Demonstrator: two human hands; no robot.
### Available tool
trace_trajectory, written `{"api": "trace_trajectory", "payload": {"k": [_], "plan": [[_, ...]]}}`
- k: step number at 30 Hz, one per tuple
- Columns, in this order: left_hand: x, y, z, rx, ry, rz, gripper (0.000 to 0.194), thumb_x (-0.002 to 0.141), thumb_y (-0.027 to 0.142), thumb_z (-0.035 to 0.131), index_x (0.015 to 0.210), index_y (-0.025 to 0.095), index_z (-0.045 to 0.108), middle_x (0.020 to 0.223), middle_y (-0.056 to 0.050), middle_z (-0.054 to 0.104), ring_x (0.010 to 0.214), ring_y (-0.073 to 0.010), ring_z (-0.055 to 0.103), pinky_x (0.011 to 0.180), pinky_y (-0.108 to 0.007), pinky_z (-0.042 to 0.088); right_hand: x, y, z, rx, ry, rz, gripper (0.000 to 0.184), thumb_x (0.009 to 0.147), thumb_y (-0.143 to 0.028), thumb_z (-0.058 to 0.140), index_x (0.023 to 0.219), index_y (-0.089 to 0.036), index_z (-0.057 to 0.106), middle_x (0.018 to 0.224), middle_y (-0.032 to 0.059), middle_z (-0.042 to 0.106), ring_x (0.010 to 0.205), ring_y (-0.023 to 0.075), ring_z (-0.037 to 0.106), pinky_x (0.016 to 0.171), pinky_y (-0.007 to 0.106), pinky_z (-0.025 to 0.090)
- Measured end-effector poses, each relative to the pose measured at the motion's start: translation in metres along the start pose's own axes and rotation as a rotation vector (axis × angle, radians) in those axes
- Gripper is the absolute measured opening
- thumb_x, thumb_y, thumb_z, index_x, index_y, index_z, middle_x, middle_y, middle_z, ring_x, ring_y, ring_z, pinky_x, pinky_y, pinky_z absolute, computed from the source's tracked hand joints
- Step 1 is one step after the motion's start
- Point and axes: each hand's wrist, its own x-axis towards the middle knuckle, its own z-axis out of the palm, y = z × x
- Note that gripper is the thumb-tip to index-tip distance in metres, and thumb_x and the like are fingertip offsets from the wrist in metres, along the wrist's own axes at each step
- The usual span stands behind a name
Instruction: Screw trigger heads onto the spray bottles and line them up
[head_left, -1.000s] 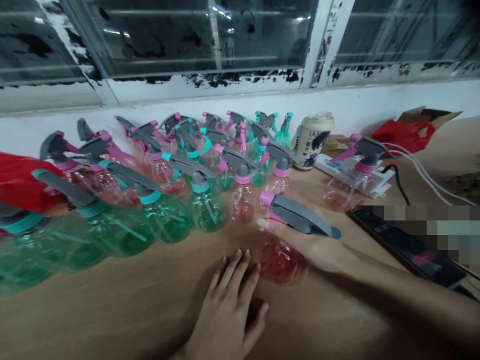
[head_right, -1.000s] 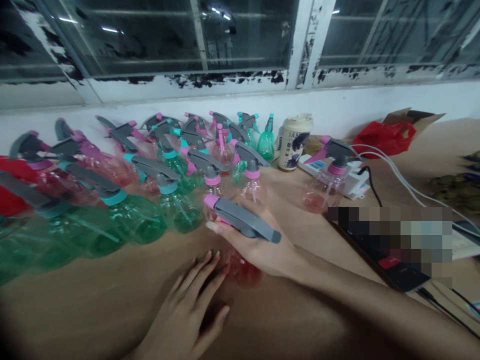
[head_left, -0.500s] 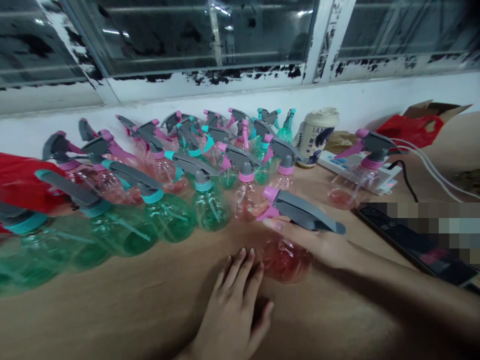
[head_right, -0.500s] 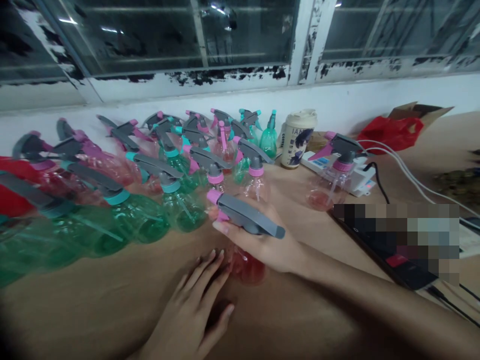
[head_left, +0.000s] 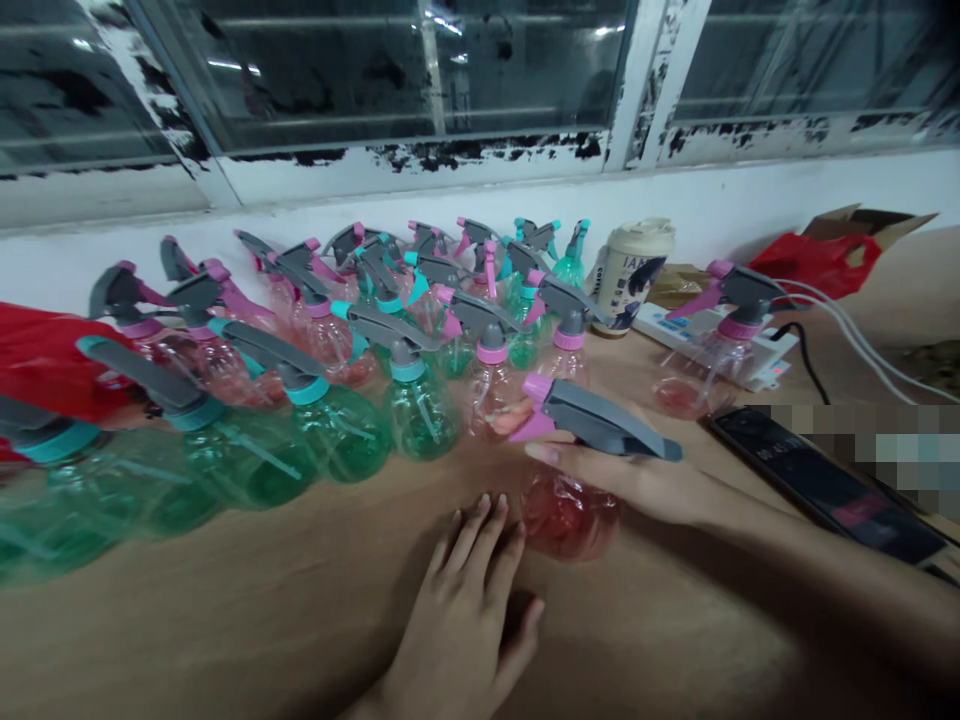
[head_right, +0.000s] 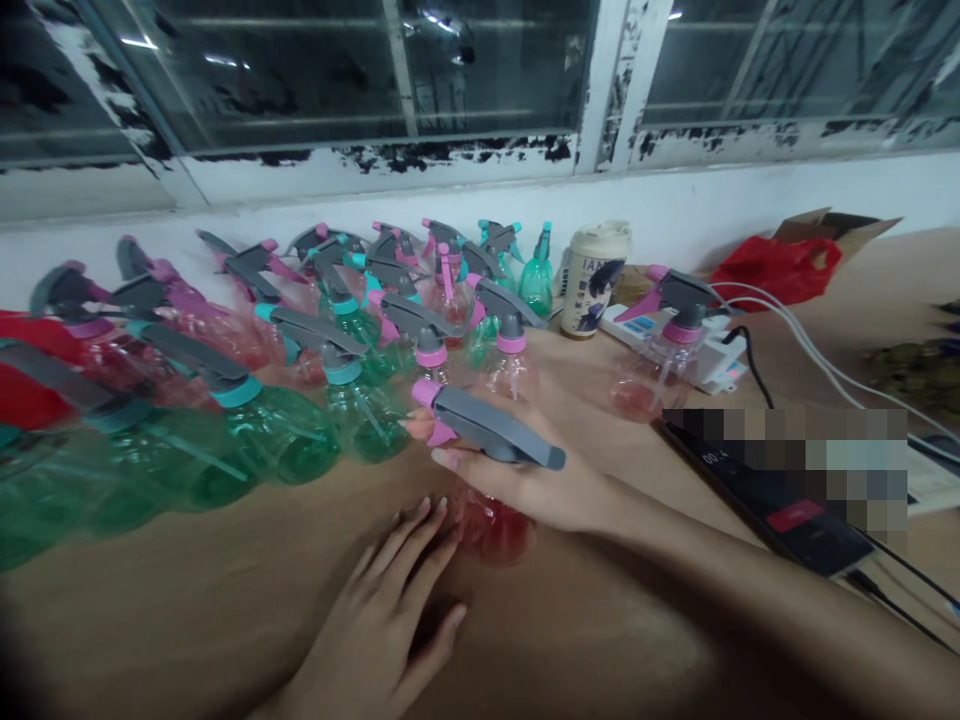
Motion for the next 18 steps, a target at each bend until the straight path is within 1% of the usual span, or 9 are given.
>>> {"api": "trace_trajectory", "payload": {"k": [3, 4, 6, 8, 9, 14, 16, 18], "plan": [[-0.001, -0.001, 0.001, -0.009, -0.001, -0.002, 0.049, 0.085, 0.03, 0.053, 0.13, 0.011, 0.046, 0.14, -0.015, 0.043, 0.129, -0.0315, 0.04, 0.097, -0.049, 0.042, 0.0, -0.001, 0.0, -0.026, 0.031, -0.009, 0.011, 0.082, -0.027, 0.062, 0.092, -0.025, 0.064, 0.101, 0.0013, 0.068, 0.095, 0.0163, 0.064, 0.087, 0.031, 0.051], [-0.001, -0.001, 0.001, -0.006, -0.001, -0.004, 0.049, 0.085, 0.03, 0.053, 0.13, 0.012, 0.046, 0.14, -0.015, 0.043, 0.129, -0.0312, 0.04, 0.097, -0.049, 0.042, 0.0, 0.0, 0.0, -0.056, 0.051, -0.011, 0.009, 0.081, -0.028, 0.062, 0.089, -0.024, 0.063, 0.096, 0.0014, 0.068, 0.091, 0.0165, 0.065, 0.084, 0.031, 0.052], [-0.001, -0.001, 0.001, 0.002, 0.001, -0.001, 0.049, 0.086, 0.031, 0.053, 0.13, 0.011, 0.046, 0.14, -0.015, 0.044, 0.128, -0.0311, 0.04, 0.097, -0.048, 0.043, 0.0, 0.004, 0.0, -0.136, 0.108, -0.033, 0.007, 0.081, -0.03, 0.061, 0.082, -0.024, 0.061, 0.082, -0.0001, 0.065, 0.077, 0.0154, 0.063, 0.073, 0.029, 0.053], [-0.001, 0.0, 0.001, 0.007, 0.001, 0.005, 0.05, 0.086, 0.031, 0.053, 0.131, 0.01, 0.046, 0.14, -0.016, 0.044, 0.128, -0.0314, 0.04, 0.096, -0.048, 0.043, -0.001, 0.009, -0.001, -0.197, 0.167, -0.06, 0.01, 0.082, -0.032, 0.059, 0.077, -0.024, 0.058, 0.072, -0.0019, 0.06, 0.065, 0.0137, 0.058, 0.062, 0.027, 0.051], [0.0, 0.0, 0.001, 0.008, -0.001, 0.006, 0.05, 0.086, 0.03, 0.053, 0.131, 0.01, 0.046, 0.14, -0.016, 0.043, 0.129, -0.0315, 0.04, 0.096, -0.048, 0.043, -0.002, 0.011, -0.001, -0.206, 0.186, -0.065, 0.012, 0.083, -0.033, 0.058, 0.075, -0.024, 0.057, 0.069, -0.0022, 0.058, 0.063, 0.0135, 0.056, 0.06, 0.027, 0.05], [0.0, 0.0, -0.001, 0.013, -0.009, 0.005, 0.05, 0.086, 0.03, 0.053, 0.131, 0.009, 0.045, 0.141, -0.016, 0.042, 0.13, -0.0311, 0.038, 0.098, -0.048, 0.042, -0.005, 0.013, -0.002, -0.192, 0.211, -0.006, 0.018, 0.083, -0.035, 0.059, 0.07, -0.023, 0.055, 0.064, -0.0026, 0.056, 0.057, 0.0147, 0.053, 0.055, 0.028, 0.047], [0.0, 0.0, -0.001, 0.012, -0.01, 0.007, 0.05, 0.086, 0.03, 0.053, 0.131, 0.009, 0.046, 0.141, -0.016, 0.042, 0.13, -0.0312, 0.037, 0.098, -0.048, 0.042, -0.005, 0.012, -0.003, -0.194, 0.203, -0.006, 0.017, 0.083, -0.035, 0.059, 0.071, -0.024, 0.057, 0.065, -0.0026, 0.057, 0.059, 0.015, 0.054, 0.057, 0.029, 0.047], [0.0, 0.0, -0.001, 0.012, -0.006, 0.005, 0.05, 0.086, 0.03, 0.053, 0.131, 0.01, 0.046, 0.141, -0.015, 0.042, 0.13, -0.031, 0.038, 0.098, -0.047, 0.041, -0.005, 0.013, -0.004, -0.152, 0.166, -0.026, 0.014, 0.084, -0.035, 0.057, 0.078, -0.024, 0.06, 0.071, -0.0015, 0.06, 0.065, 0.0158, 0.056, 0.061, 0.029, 0.048]]}}
